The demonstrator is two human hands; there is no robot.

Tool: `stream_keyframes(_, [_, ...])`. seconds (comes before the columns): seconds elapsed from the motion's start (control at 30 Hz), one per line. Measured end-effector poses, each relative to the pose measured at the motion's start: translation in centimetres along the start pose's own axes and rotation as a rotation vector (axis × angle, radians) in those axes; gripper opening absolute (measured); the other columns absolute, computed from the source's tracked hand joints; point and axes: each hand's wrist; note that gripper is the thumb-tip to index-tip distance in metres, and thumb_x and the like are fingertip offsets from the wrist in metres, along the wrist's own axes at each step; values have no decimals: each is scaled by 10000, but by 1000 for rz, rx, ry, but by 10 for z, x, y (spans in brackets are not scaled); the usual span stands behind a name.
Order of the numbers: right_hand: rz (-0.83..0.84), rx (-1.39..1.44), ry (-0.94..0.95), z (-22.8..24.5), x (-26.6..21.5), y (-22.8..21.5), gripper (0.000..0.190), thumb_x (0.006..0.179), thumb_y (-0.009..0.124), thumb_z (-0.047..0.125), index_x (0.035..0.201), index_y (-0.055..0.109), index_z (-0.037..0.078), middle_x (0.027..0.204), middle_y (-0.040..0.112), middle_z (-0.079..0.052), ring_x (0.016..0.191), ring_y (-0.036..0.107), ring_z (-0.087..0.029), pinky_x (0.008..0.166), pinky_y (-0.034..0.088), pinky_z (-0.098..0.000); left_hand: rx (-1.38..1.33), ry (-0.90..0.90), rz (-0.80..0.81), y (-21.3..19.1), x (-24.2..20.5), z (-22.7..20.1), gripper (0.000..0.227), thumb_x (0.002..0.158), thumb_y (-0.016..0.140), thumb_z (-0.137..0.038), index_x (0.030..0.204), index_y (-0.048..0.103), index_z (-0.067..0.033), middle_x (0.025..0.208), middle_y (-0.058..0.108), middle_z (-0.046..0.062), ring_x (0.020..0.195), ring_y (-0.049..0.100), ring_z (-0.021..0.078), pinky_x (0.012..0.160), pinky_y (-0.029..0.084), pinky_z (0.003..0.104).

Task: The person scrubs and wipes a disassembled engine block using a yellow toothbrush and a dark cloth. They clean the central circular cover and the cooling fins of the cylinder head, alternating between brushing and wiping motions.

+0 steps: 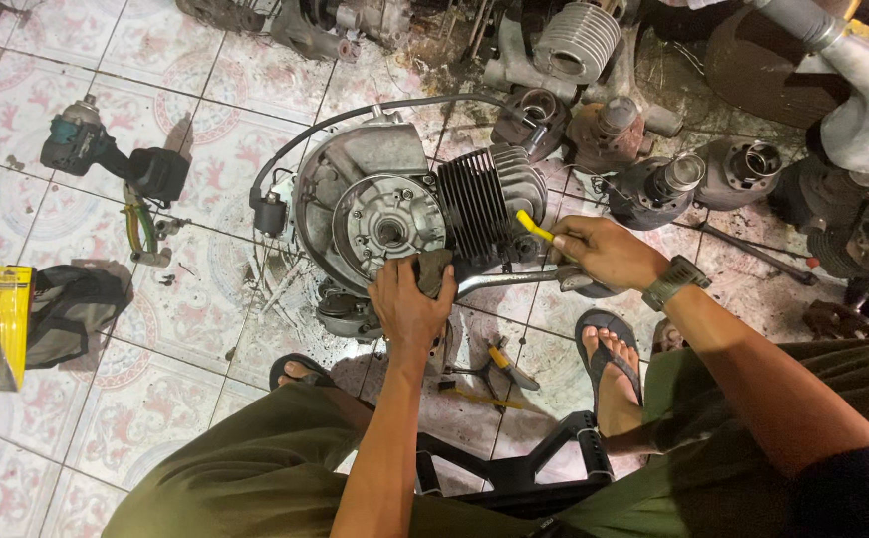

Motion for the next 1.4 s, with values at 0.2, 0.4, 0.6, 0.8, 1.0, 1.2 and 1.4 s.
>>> stream_keyframes(0.2, [76, -24, -58, 3, 6, -3, 217, 909, 526, 247, 1051, 608, 106, 818, 707, -145, 853, 651, -335, 823, 471, -470, 8, -4, 10, -1, 2, -2, 417, 737, 730, -425, 945, 622, -80, 846, 586, 94, 755, 600, 249, 677, 445, 394])
stream_keyframes(0.4, [16, -167, -65, 7, 12, -7, 240, 931, 528, 275, 935, 668, 81, 824, 703, -173, 865, 653, -373, 796, 482, -456, -11, 5, 1, -1, 1, 0, 404, 744, 723, -416, 935, 618, -75, 825, 573, 90, 732, 588, 249, 670, 435, 379])
stream_keyframes(0.6, [82, -267, -132, -4, 22, -5, 287, 921, 523, 329, 857, 685, 101, 836, 714, -138, 888, 661, -363, 813, 502, -457, 4, 10, -6, 4, 0, 2, 414, 736, 717, -439, 929, 610, -88, 821, 559, 75, 727, 582, 240, 667, 427, 376])
stream_keyframes(0.8, [138, -331, -99, 15, 26, -10, 340, 942, 457, 307, 811, 657, 66, 759, 696, -167, 849, 644, -418, 801, 491, -513, -32, 2, -15, 6, -1, 4, 412, 737, 727, -419, 929, 609, -74, 829, 563, 94, 735, 582, 263, 675, 430, 385])
stream_keyframes(1.0, [150, -372, -49, 14, 30, -2, 331, 898, 486, 348, 773, 690, 119, 743, 715, -125, 855, 664, -384, 798, 509, -487, -24, 12, -31, 5, 2, 4, 417, 738, 719, -435, 937, 607, -85, 829, 562, 81, 737, 585, 255, 675, 428, 384])
stream_keyframes(1.2, [53, -377, -105, 16, 32, -5, 321, 889, 500, 317, 737, 675, 94, 713, 689, -146, 822, 656, -388, 758, 508, -490, -22, 18, -16, -6, 2, -4, 429, 754, 711, -425, 949, 611, -57, 855, 580, 122, 752, 587, 282, 671, 416, 396])
stream_keyframes(1.4, [131, -381, -118, 17, 40, -7, 319, 850, 516, 323, 710, 685, 91, 689, 703, -134, 796, 663, -398, 768, 504, -508, -1, 21, -10, 5, 2, 4, 413, 776, 688, -433, 938, 600, -63, 840, 571, 115, 745, 583, 265, 670, 418, 385])
Point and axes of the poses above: each hand's wrist, its own x-axis towards the middle knuckle, its own y-axis out of the palm, z = x × y
